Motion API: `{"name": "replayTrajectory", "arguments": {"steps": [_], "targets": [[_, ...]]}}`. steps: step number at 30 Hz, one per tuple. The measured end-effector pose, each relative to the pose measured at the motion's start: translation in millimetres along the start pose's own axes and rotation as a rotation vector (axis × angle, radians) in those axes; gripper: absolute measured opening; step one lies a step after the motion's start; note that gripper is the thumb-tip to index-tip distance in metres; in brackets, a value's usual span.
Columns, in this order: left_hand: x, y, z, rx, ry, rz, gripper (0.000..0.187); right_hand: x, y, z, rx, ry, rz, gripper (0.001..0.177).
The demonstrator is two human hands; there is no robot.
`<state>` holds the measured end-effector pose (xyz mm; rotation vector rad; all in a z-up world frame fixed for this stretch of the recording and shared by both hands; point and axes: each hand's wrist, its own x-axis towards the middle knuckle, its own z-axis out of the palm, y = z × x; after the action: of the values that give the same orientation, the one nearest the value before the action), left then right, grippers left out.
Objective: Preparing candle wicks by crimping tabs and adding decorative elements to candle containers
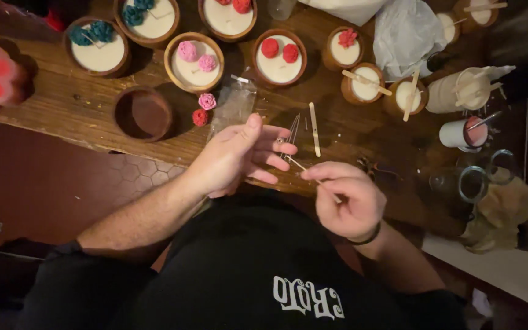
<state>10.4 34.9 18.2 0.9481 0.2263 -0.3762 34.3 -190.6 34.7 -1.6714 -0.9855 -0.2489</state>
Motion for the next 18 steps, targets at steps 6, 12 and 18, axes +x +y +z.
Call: {"name": "replayTrajectory", "arguments": {"steps": [6,12,18], "targets": [[1,7,-6,0.023,-0.028,0.014,0.082,19,-3,20,-0.077,-0.058,-0.110,0.014],[2,10,-10,0.045,-0.050,0.041,0.081,26,2,28,-0.185,-0.058,-0.186,0.012],[-1,13,-10,0.076,-0.070,0.074,0.075,31,4,36,-0.250,-0.018,-0.200,0.009]]}}
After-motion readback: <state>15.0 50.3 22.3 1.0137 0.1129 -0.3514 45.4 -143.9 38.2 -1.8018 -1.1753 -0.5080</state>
